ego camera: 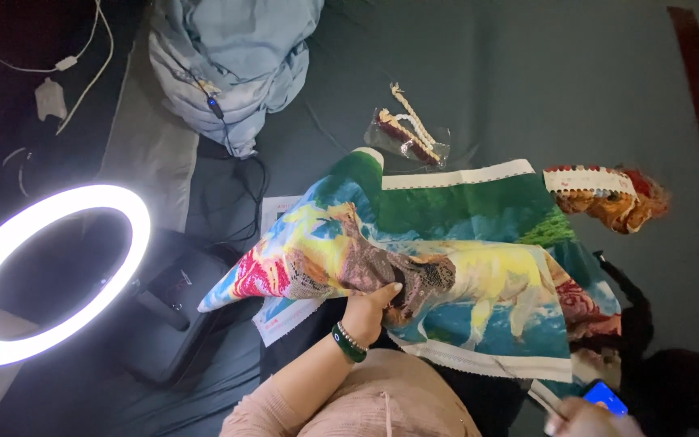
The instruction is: A person is cross-stitching a colorful pattern onto a canvas using a needle and thread, occasionally checking their phone.
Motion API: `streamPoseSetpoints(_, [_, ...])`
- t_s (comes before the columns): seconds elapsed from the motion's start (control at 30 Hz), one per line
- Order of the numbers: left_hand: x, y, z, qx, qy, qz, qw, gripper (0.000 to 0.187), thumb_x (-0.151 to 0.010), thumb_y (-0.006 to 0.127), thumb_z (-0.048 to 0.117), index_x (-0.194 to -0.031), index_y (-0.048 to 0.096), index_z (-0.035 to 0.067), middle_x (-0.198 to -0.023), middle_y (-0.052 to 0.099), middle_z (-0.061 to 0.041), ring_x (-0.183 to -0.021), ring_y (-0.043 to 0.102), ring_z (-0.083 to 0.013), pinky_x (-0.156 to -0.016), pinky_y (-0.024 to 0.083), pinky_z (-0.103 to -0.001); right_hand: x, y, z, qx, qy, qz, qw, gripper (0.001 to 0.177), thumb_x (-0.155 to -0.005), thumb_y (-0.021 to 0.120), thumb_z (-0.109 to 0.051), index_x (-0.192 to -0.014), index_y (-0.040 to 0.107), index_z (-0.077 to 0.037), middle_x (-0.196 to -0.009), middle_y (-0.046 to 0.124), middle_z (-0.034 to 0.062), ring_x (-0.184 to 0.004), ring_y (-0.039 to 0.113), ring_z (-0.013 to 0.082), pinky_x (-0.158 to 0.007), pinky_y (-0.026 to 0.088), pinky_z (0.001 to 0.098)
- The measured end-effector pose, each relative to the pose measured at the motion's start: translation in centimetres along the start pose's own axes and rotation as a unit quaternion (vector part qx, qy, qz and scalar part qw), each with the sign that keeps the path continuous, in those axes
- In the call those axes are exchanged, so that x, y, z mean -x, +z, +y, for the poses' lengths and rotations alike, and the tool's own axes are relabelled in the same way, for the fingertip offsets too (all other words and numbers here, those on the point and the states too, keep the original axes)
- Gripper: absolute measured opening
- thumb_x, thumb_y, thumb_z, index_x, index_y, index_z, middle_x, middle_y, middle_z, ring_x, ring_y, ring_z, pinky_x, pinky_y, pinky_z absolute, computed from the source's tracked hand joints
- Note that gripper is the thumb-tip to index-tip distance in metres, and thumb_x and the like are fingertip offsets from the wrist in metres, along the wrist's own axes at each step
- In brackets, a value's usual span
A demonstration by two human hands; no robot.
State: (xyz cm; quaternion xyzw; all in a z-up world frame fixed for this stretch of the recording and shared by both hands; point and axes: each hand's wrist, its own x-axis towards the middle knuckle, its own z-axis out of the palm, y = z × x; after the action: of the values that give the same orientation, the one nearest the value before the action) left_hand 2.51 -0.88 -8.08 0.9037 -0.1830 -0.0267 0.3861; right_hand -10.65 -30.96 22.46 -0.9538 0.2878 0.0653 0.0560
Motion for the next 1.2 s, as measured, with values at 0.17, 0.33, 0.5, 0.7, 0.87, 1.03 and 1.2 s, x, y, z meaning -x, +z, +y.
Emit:
streamPoseSetpoints(0.17, [0.8,-0.2,0.9,-0.005,0.009,-0.017,1.0,0.078,-0.088,0.047,-0.01,-0.155,0.044,0.028,-0.133,0.07,-0.013,-0.07,0.071,-0.0341,-0.053,0.049,-0.044,-3.8,4.9,-6.1,-0.399,-0.451,0.076,0.795,0.021,-0.103,0.053,-0.02,-0.095,0.072,-0.015,-0.095,0.079,0.0002,-0.086,0.076,0.0182,-0.114,0.047,0.0491])
streamPoseSetpoints(0.33, [1.2,7.4,-4.8,-0.291,0.064,-0.034,0.954,0.087,-0.086,0.07,-0.004,-0.161,0.029,0.016,-0.162,0.031,0.008,-0.123,0.057,-0.0084,-0.076,0.054,-0.028,-7.2,9.5,-12.3,-0.386,-0.508,0.065,0.768,0.021,-0.092,0.069,0.0,-0.112,0.073,-0.003,-0.09,0.064,0.0099,-0.075,0.06,0.0204,-0.074,0.054,0.035])
streamPoseSetpoints(0.5, [2.3,5.9,-2.8,-0.224,0.029,0.023,0.974,0.087,-0.087,0.059,-0.011,-0.162,0.034,0.025,-0.071,0.054,0.001,-0.048,0.03,-0.0129,-0.046,0.03,-0.035,-7.7,10.8,-13.6,-0.312,-0.486,0.043,0.815,0.027,-0.091,0.075,-0.01,-0.117,0.078,-0.011,-0.1,0.066,0.0218,-0.047,0.056,0.02,-0.054,0.051,0.0344])
streamPoseSetpoints(0.7, [2.7,4.2,-1.1,-0.132,0.011,0.015,0.991,0.086,-0.086,0.075,0.002,-0.158,0.04,0.03,-0.116,0.072,0.004,-0.055,0.06,-0.0193,-0.054,0.045,-0.037,-7.8,10.8,-13.6,-0.305,-0.478,0.01,0.824,0.027,-0.091,0.071,-0.006,-0.117,0.077,-0.012,-0.104,0.068,0.0173,-0.05,0.058,0.0181,-0.05,0.05,0.0331])
streamPoseSetpoints(0.87, [2.3,2.4,0.4,-0.077,0.051,0.068,0.993,0.076,-0.09,0.068,-0.005,-0.155,0.047,0.028,-0.109,0.072,0.0,-0.056,0.056,-0.0171,-0.044,0.04,-0.036,-7.4,10.6,-13.7,-0.318,-0.49,0.02,0.811,0.023,-0.091,0.07,-0.009,-0.113,0.078,-0.01,-0.114,0.068,0.0175,-0.077,0.073,0.0234,-0.064,0.061,0.0323])
streamPoseSetpoints(1.03, [2.4,2.7,-0.2,-0.093,0.035,0.027,0.995,0.081,-0.087,0.065,-0.007,-0.157,0.043,0.029,-0.114,0.069,0.004,-0.063,0.061,-0.0212,-0.054,0.051,-0.04,-7.4,10.6,-13.7,-0.301,-0.487,0.008,0.82,0.024,-0.092,0.07,-0.009,-0.115,0.077,-0.01,-0.116,0.067,0.0175,-0.082,0.074,0.0252,-0.067,0.062,0.0344])
streamPoseSetpoints(1.2, [2.8,3.9,-0.9,-0.073,0.037,0.062,0.995,0.083,-0.091,0.073,0.001,-0.158,0.039,0.036,-0.106,0.072,-0.003,-0.051,0.049,-0.0156,-0.042,0.034,-0.035,-7.2,10.2,-13.8,-0.273,-0.475,-0.008,0.837,0.025,-0.092,0.069,-0.009,-0.115,0.078,-0.012,-0.112,0.067,0.017,-0.05,0.06,0.0183,-0.054,0.053,0.0321])
